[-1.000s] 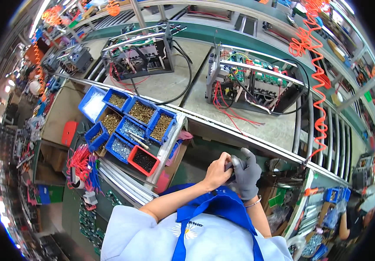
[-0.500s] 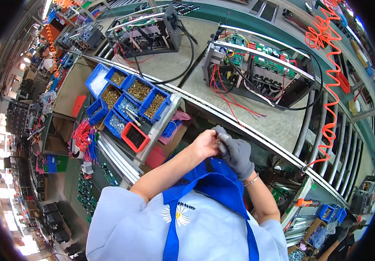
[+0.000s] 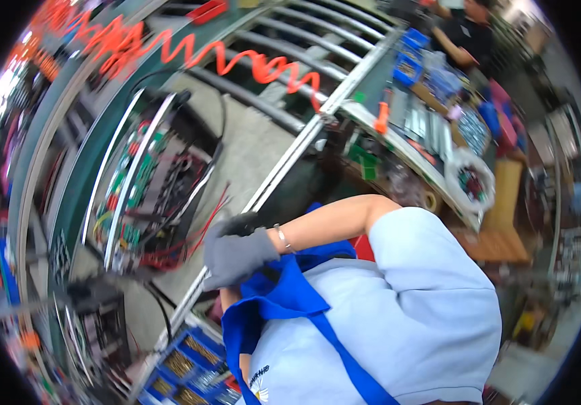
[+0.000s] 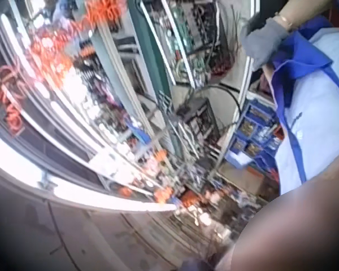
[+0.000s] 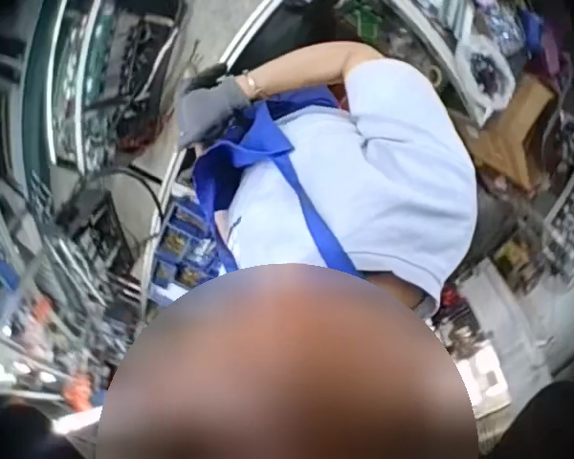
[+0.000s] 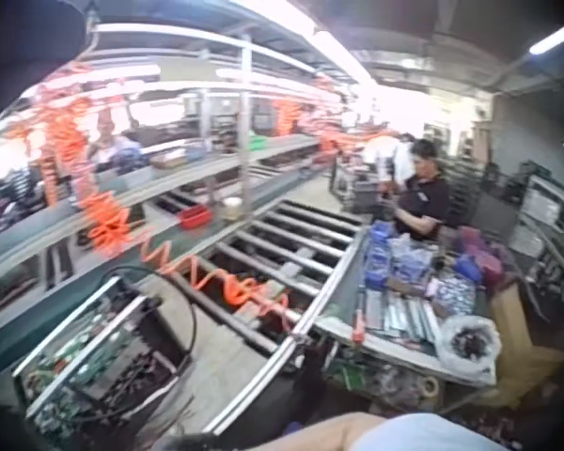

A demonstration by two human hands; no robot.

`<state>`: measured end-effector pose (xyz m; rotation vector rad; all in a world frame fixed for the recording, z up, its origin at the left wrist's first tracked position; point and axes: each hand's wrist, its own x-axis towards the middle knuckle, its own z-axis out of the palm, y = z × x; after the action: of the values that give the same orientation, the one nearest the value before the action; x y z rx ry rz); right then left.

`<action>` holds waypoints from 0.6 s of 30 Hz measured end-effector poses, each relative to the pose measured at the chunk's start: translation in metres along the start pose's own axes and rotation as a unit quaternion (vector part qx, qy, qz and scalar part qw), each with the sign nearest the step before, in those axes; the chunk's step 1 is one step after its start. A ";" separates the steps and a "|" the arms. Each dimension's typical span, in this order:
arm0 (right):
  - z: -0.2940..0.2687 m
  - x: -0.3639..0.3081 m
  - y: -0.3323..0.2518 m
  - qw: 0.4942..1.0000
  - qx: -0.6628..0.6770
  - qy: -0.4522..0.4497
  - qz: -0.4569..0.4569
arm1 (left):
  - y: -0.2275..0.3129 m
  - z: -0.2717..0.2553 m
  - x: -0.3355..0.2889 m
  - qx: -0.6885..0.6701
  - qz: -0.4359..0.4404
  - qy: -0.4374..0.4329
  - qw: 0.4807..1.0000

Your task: The person assembles an electronic device by connecting wires to a circuit board and using a pneumatic screwdriver to secure components. They work at a bench with organized parts bins, handling various wires and tools to complete the assembly.

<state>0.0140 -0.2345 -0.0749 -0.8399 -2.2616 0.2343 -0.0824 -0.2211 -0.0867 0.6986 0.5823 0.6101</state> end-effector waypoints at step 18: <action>-0.065 0.061 -0.010 0.979 -0.174 0.025 0.101 | 0.098 0.096 0.107 -0.187 -0.094 -0.382 0.900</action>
<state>0.0194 -0.2085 0.0104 -1.2462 -2.2015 -0.0954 0.0234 -0.1274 0.0142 0.4538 -0.2026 0.2139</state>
